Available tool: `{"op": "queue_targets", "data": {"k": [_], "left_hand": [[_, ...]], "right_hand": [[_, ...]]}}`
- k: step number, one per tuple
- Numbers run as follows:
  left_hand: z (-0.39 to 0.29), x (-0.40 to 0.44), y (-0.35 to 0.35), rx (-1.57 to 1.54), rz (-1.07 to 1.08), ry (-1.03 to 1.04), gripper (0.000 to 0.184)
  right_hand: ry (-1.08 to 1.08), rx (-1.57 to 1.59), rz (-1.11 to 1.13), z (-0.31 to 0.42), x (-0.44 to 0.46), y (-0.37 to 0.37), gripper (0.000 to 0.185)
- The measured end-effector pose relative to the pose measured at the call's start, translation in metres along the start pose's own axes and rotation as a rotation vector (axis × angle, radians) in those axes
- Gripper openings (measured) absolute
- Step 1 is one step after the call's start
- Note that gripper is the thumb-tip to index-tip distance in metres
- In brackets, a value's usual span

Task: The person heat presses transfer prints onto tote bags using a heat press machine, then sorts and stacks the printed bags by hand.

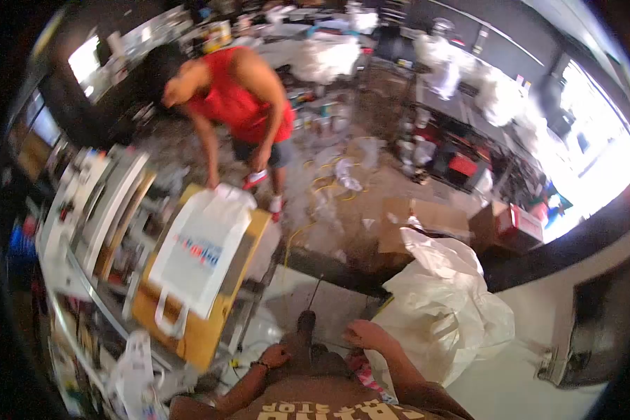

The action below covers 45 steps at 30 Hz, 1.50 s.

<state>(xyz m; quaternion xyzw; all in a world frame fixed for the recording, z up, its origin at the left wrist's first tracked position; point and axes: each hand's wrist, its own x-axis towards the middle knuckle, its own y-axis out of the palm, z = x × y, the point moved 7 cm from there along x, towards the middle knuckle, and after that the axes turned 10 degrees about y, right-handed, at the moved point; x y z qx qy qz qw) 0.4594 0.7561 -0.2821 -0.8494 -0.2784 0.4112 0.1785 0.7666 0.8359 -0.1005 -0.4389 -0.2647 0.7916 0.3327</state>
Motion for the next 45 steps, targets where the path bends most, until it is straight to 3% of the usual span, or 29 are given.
{"op": "queue_targets", "data": {"k": [1, 3, 5, 6, 7, 8, 10, 11, 14, 16, 18, 19, 20, 21, 22, 23, 24, 25, 26, 27, 29, 30, 32, 33, 35, 37, 39, 42, 45], "left_hand": [[-0.003, -0.027, -0.002, -0.162, -0.171, 0.008, 0.034], [0.008, -0.059, 0.018, 0.034, -0.177, 0.028, 0.034], [0.015, -0.084, 0.031, -0.192, -0.362, 0.070, 0.031], [0.049, -0.087, 0.066, -0.011, -0.375, -0.165, 0.034], [0.006, -0.119, 0.032, -0.251, -0.474, 0.025, 0.031], [-0.010, -0.147, 0.024, -0.369, -0.491, -0.171, 0.033], [0.004, -0.172, 0.044, -0.397, -0.321, -0.366, 0.036], [0.023, -0.190, 0.065, -0.440, -0.359, -0.424, 0.036], [0.053, -0.246, 0.090, -0.324, -0.575, -0.373, 0.039], [0.050, -0.313, 0.074, -0.291, -0.763, -0.330, 0.031], [0.093, -0.370, 0.083, -0.530, -1.050, -0.081, 0.027], [0.100, -0.414, 0.071, -0.471, -1.111, -0.291, 0.024], [0.097, -0.468, 0.047, -0.399, -1.163, -0.488, 0.021], [0.100, -0.515, 0.036, -0.405, -1.307, -0.465, 0.017], [0.130, -0.551, 0.045, -0.414, -1.387, -0.517, 0.018], [0.126, -0.595, 0.040, -0.489, -1.392, -0.724, 0.021], [0.179, -0.623, 0.054, -0.089, -1.378, -0.921, 0.024], [0.227, -0.647, 0.071, -0.121, -1.643, -0.763, 0.026], [0.225, -0.669, 0.057, -0.213, -1.436, -0.824, 0.039], [0.262, -0.689, 0.073, 0.069, -1.514, -0.916, 0.057], [0.278, -0.699, 0.075, 0.536, -1.470, -0.941, 0.068], [0.279, -0.709, 0.062, 0.539, -1.484, -0.898, 0.068], [0.301, -0.710, 0.056, -0.128, -1.164, -0.782, 0.068], [0.317, -0.714, 0.057, -0.122, -1.172, -0.779, 0.068], [0.339, -0.723, 0.064, -0.011, -1.396, -0.728, 0.067], [0.361, -0.727, 0.062, -0.015, -1.332, -0.685, 0.065], [0.395, -0.719, 0.072, -0.353, -1.192, -0.728, 0.062], [0.313, -0.723, 0.040, -0.077, -1.347, -0.550, 0.058], [0.352, -0.710, 0.060, 0.206, -1.290, -0.488, 0.060]], "right_hand": [[-0.043, -0.027, 0.037, 0.019, 0.002, 0.004, 0.044], [-0.153, 0.137, 0.045, 0.056, -0.001, 0.005, 0.044], [-0.224, 0.156, 0.123, 0.079, -0.004, 0.016, 0.043], [-0.251, 0.210, 0.154, 0.094, -0.003, 0.024, 0.043], [-0.316, 0.168, 0.246, 0.115, -0.009, 0.028, 0.043], [-0.314, 0.175, 0.295, 0.135, -0.019, 0.021, 0.042], [-0.364, 0.146, 0.407, 0.168, -0.033, 0.026, 0.041], [-0.302, 0.136, 0.437, 0.175, -0.036, 0.033, 0.040], [-0.257, 0.046, 0.509, 0.139, -0.023, 0.090, 0.038], [-0.262, -0.035, 0.541, 0.142, -0.022, 0.120, 0.038], [-0.253, -0.214, 0.477, 0.153, -0.022, 0.131, 0.037], [-0.252, -0.226, 0.470, 0.155, -0.020, 0.139, 0.037], [-0.395, -0.227, 0.472, 0.162, -0.014, 0.152, 0.035], [-0.530, -0.228, 0.469, 0.184, -0.023, 0.154, 0.034], [-0.508, -0.231, 0.438, 0.198, -0.025, 0.158, 0.034], [-0.393, -0.280, 0.529, 0.247, -0.040, 0.159, 0.032], [-0.262, -0.304, 0.591, 0.273, -0.048, 0.155, 0.030], [-0.479, -0.300, 0.459, 0.231, -0.010, 0.205, 0.030], [-0.683, -0.312, 0.290, 0.189, 0.024, 0.251, 0.029], [-0.634, -0.411, 0.349, 0.202, 0.024, 0.275, 0.030], [-0.579, -0.468, 0.469, 0.274, -0.003, 0.290, 0.031], [-0.567, -0.422, 0.509, 0.325, -0.033, 0.277, 0.032], [-0.555, -0.385, 0.532, 0.399, -0.077, 0.260, 0.033], [-0.570, -0.386, 0.570, 0.418, -0.089, 0.264, 0.034], [-0.580, -0.374, 0.617, 0.432, -0.099, 0.280, 0.034], [-0.672, -0.295, 0.579, 0.444, -0.108, 0.282, 0.034], [-0.606, -0.338, 0.578, 0.450, -0.112, 0.282, 0.035], [-0.600, -0.391, 0.627, 0.451, -0.102, 0.301, 0.036], [-0.704, -0.418, 0.617, 0.438, -0.057, 0.351, 0.038]]}}
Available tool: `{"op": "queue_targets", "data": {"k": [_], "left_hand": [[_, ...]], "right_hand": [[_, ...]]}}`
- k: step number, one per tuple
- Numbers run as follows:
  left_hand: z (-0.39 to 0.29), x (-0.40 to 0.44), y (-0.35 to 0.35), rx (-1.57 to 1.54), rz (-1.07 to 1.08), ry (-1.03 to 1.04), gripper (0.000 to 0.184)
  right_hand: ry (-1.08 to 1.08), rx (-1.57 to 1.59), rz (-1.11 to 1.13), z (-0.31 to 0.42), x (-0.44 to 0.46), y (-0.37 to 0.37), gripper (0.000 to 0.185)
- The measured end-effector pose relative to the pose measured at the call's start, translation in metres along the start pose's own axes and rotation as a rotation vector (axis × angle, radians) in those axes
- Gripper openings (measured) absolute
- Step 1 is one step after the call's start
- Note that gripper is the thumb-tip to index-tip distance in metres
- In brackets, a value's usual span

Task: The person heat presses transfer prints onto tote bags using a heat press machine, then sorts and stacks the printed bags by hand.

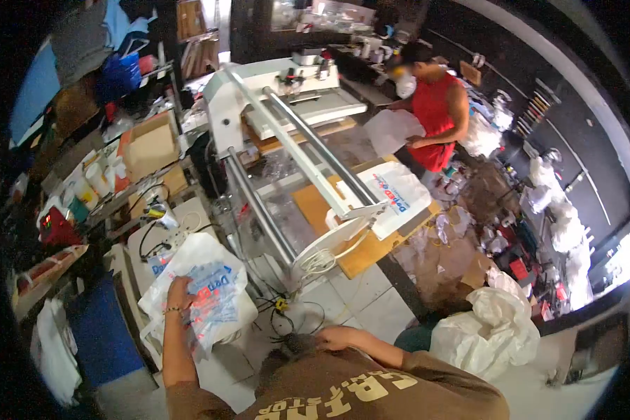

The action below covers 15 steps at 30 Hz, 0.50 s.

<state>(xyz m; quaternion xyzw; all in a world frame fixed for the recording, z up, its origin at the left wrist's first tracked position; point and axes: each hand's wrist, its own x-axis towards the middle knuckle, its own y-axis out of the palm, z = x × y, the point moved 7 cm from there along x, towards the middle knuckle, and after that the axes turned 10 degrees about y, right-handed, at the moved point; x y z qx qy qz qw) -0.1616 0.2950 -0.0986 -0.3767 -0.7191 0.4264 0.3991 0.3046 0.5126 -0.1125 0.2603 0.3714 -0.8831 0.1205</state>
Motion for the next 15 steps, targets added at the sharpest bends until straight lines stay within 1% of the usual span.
{"op": "queue_targets", "data": {"k": [1, 2, 3, 4, 5, 6, 7, 8, 9, 10, 11, 12, 13, 15], "left_hand": [[0.005, -0.005, -0.008, -0.058, -0.091, -0.153, 0.060], [0.027, -0.008, 0.003, -0.013, -0.091, -0.122, 0.056], [-0.010, -0.003, -0.031, -0.103, -0.278, -0.068, 0.033], [0.013, 0.002, -0.014, 0.016, 0.101, -0.523, 0.017], [-0.026, 0.008, -0.046, 0.049, -0.070, -0.307, 0.020], [-0.024, 0.007, -0.052, -0.096, -0.158, -0.390, 0.016], [-0.016, 0.010, -0.044, 0.111, -0.133, -0.153, 0.017], [0.001, 0.005, -0.029, 0.093, -0.172, -0.129, 0.017], [-0.026, 0.014, -0.051, 0.137, -0.081, -0.178, 0.009], [-0.039, 0.020, -0.059, 0.177, -0.048, -0.217, 0.009], [-0.045, 0.018, -0.068, 0.136, -0.127, -0.229, 0.010], [-0.054, 0.016, -0.077, 0.127, -0.151, -0.272, 0.011], [-0.073, 0.018, -0.097, 0.078, -0.160, -0.297, 0.011], [-0.094, 0.014, -0.118, -0.051, -0.216, -0.346, 0.016]], "right_hand": [[-0.019, -0.054, -0.042, -0.004, 0.015, 0.007, 0.038], [-0.067, -0.057, 0.016, 0.002, 0.021, 0.008, 0.038], [-0.090, -0.052, 0.064, 0.007, 0.031, -0.004, 0.037], [-0.123, -0.055, 0.122, 0.016, 0.044, -0.013, 0.037], [-0.120, -0.032, 0.132, 0.028, 0.049, -0.026, 0.037], [-0.110, -0.010, 0.138, 0.042, 0.048, -0.037, 0.037], [-0.162, -0.033, 0.212, 0.057, 0.047, -0.035, 0.037], [-0.165, -0.021, 0.161, 0.067, 0.050, -0.044, 0.038], [-0.162, -0.007, 0.099, 0.077, 0.052, -0.055, 0.039], [-0.198, -0.026, 0.140, 0.088, 0.051, -0.061, 0.039], [-0.199, 0.027, 0.159, 0.100, 0.051, -0.066, 0.040], [-0.193, 0.084, 0.179, 0.112, 0.055, -0.066, 0.040], [-0.224, 0.069, 0.210, 0.125, 0.059, -0.066, 0.040], [-0.157, 0.011, 0.214, 0.140, 0.070, -0.062, 0.040]]}}
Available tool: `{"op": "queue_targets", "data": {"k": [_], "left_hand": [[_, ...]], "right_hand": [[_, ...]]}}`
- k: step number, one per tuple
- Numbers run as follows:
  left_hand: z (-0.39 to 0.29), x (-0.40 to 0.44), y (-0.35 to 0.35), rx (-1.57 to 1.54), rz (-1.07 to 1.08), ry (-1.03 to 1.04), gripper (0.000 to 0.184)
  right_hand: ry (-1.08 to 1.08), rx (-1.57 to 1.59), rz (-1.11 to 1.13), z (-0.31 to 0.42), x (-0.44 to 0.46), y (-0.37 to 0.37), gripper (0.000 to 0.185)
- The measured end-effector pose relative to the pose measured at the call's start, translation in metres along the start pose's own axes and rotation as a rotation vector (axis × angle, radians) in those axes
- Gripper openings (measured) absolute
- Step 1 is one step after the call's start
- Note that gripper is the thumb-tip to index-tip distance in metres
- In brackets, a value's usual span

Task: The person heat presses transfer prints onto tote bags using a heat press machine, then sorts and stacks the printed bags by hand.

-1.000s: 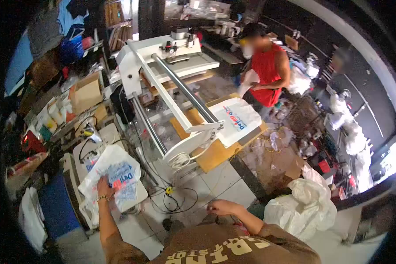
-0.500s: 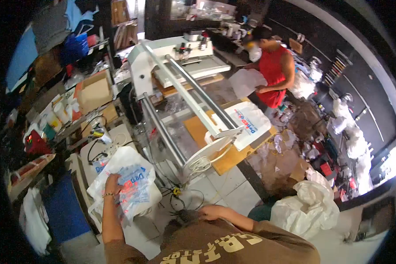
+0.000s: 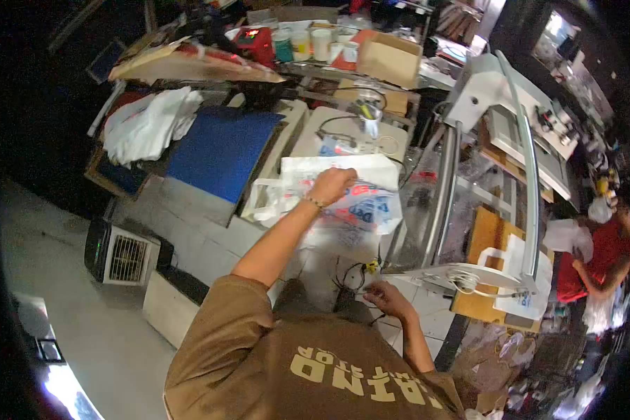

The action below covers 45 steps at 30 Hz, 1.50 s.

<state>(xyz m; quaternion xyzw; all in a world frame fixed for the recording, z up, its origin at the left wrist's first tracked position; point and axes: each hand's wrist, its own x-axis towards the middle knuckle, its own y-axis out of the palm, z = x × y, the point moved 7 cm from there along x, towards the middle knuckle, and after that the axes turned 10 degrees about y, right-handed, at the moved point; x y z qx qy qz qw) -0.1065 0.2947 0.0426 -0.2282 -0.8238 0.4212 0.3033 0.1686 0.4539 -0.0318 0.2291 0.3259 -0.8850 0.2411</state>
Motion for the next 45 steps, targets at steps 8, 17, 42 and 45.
{"op": "queue_targets", "data": {"k": [8, 17, 42, 45], "left_hand": [[0.024, -0.092, -0.009, -0.670, -0.303, -0.132, 0.025], [0.089, -0.272, -0.136, -0.594, -0.607, -0.339, 0.020], [0.521, -0.342, -0.411, 0.536, -0.369, -0.742, 0.056], [0.558, -0.324, -0.423, 0.635, -0.294, -0.758, 0.049]], "right_hand": [[-0.144, 1.033, -0.475, 0.022, 0.120, -0.010, 0.048], [-0.020, 1.096, -0.229, 0.240, 0.160, 0.074, 0.026], [-0.126, 0.718, -0.133, 0.396, 0.327, 0.147, 0.017], [-0.084, 0.767, -0.216, 0.416, 0.327, 0.154, 0.018]]}}
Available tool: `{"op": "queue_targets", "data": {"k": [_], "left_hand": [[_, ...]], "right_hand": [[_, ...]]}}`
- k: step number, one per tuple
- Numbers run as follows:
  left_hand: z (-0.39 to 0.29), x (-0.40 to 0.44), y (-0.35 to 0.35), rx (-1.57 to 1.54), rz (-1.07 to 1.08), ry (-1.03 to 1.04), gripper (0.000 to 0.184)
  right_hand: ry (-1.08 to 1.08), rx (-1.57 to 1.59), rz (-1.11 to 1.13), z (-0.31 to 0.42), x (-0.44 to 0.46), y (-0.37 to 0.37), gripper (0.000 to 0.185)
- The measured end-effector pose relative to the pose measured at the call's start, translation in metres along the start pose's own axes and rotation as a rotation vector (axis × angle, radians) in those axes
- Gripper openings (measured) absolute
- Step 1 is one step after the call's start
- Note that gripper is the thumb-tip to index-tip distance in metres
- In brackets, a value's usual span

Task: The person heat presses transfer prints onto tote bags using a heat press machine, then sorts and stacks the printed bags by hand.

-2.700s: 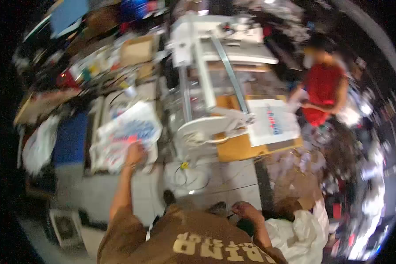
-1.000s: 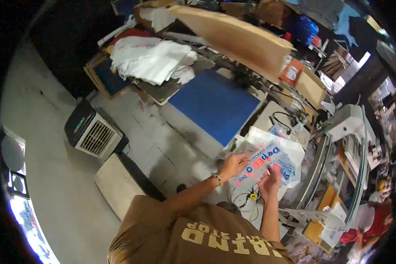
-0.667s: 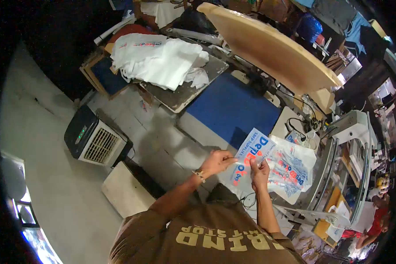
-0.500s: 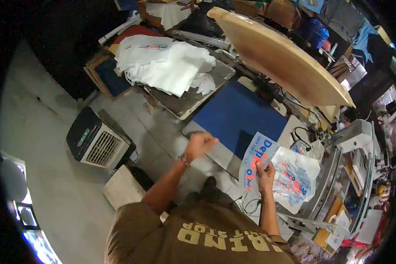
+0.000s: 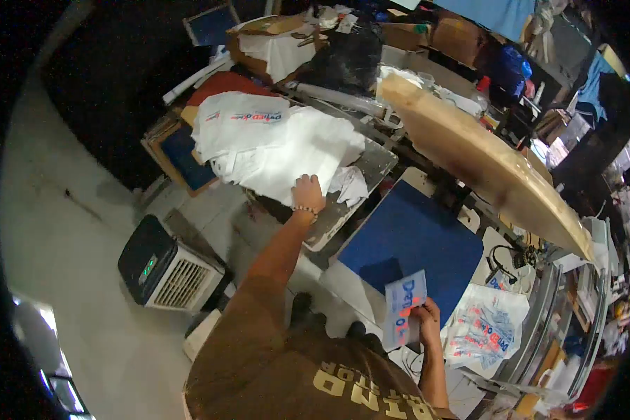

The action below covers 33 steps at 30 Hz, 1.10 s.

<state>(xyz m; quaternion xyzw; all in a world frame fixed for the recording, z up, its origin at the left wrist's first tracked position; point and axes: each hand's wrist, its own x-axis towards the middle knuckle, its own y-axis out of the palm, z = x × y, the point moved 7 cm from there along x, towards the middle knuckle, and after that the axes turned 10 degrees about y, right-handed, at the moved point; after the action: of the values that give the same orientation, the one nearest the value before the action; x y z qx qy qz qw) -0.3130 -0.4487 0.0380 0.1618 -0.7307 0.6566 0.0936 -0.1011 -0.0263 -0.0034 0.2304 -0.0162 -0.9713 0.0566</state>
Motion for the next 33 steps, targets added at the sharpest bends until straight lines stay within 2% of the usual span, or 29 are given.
{"op": "queue_targets", "data": {"k": [1, 2, 4, 5, 7, 9, 11, 12, 13, 15, 16, 18, 19, 20, 21, 22, 23, 24, 25, 26, 27, 28, 29, 30, 32, 33], "left_hand": [[0.003, 0.010, 0.004, 0.043, 0.031, 0.019, 0.042], [0.005, 0.016, 0.007, 0.031, 0.040, 0.040, 0.042], [0.011, 0.024, 0.016, -0.115, 0.222, -0.007, 0.024], [0.017, 0.022, 0.016, -0.118, 0.165, 0.000, 0.017], [0.027, 0.021, 0.002, -0.140, 0.139, 0.069, 0.017], [0.044, 0.027, -0.012, -0.147, 0.052, 0.143, 0.018], [0.052, 0.034, -0.034, -0.202, 0.088, 0.141, 0.021], [0.054, 0.037, -0.045, -0.252, 0.116, 0.128, 0.025], [0.054, 0.034, -0.049, -0.257, 0.125, 0.137, 0.025], [0.051, 0.019, -0.057, -0.386, 0.124, 0.181, 0.027], [0.050, 0.007, -0.064, -0.389, 0.128, 0.189, 0.027], [0.042, -0.018, -0.070, -0.536, 0.201, 0.283, 0.023], [0.049, -0.020, -0.065, -0.540, 0.212, 0.281, 0.023], [0.063, -0.026, -0.052, -0.762, 0.282, 0.221, 0.024], [0.078, -0.033, -0.036, -0.983, 0.352, 0.153, 0.028], [0.104, -0.023, -0.012, -1.088, 0.240, 0.120, 0.040], [0.121, -0.010, -0.033, -0.892, 0.018, 0.009, 0.051], [0.140, 0.000, -0.028, -0.653, -0.026, 0.046, 0.061], [0.150, 0.005, -0.022, -0.550, -0.029, 0.035, 0.076], [0.147, 0.006, -0.025, -0.554, -0.024, 0.037, 0.076], [0.142, 0.005, -0.018, -0.849, 0.095, -0.060, 0.082], [0.131, 0.001, -0.008, -1.142, 0.224, -0.159, 0.089], [0.123, -0.004, 0.014, -1.253, 0.273, -0.198, 0.081], [0.107, -0.012, 0.004, -1.256, 0.297, -0.181, 0.081], [0.041, -0.038, -0.022, -1.762, 0.678, -0.157, 0.070], [0.018, -0.046, -0.018, -1.906, 0.686, -0.129, 0.055]], "right_hand": [[0.111, 0.086, -0.062, 0.032, -0.019, 0.024, 0.017], [0.116, 0.095, -0.086, 0.020, -0.012, 0.028, 0.017], [0.075, 0.450, -0.336, -0.023, 0.004, 0.015, 0.015], [0.048, 0.391, -0.244, -0.020, 0.014, 0.026, 0.022], [-0.040, 0.297, -0.292, -0.045, 0.056, 0.045, 0.033], [-0.232, 0.261, 0.236, 0.045, 0.070, 0.135, 0.039], [0.204, -0.022, 0.072, 0.054, 0.120, 0.184, 0.043], [0.049, 0.204, -0.123, 0.060, 0.147, 0.214, 0.048], [0.135, -0.064, -0.003, 0.119, 0.136, 0.247, 0.041], [0.208, 0.056, 0.118, 0.106, 0.212, 0.281, 0.040], [0.208, 0.061, 0.109, 0.118, 0.218, 0.295, 0.040], [0.041, -0.208, -0.030, 0.152, 0.217, 0.310, 0.045], [0.052, -0.208, -0.033, 0.150, 0.219, 0.309, 0.045], [0.071, -0.365, -0.015, 0.144, 0.217, 0.307, 0.045], [0.093, -0.522, 0.006, 0.134, 0.213, 0.303, 0.045], [0.109, -0.525, 0.005, 0.127, 0.203, 0.294, 0.045], [0.040, -0.484, 0.113, 0.127, 0.188, 0.293, 0.044], [-0.032, -0.441, 0.221, 0.128, 0.169, 0.291, 0.043], [-0.075, -0.432, 0.243, 0.130, 0.142, 0.286, 0.042], [-0.116, -0.420, 0.262, 0.132, 0.112, 0.279, 0.041], [-0.110, -0.417, 0.254, 0.133, 0.094, 0.265, 0.041], [0.029, -0.560, 0.311, 0.122, 0.077, 0.251, 0.041], [0.173, -0.694, 0.364, 0.106, 0.057, 0.236, 0.041], [0.182, -0.678, 0.343, 0.101, 0.036, 0.222, 0.041], [0.088, -0.330, 0.284, 0.099, -0.005, 0.189, 0.042], [0.078, -0.288, 0.259, 0.094, -0.023, 0.168, 0.049]]}}
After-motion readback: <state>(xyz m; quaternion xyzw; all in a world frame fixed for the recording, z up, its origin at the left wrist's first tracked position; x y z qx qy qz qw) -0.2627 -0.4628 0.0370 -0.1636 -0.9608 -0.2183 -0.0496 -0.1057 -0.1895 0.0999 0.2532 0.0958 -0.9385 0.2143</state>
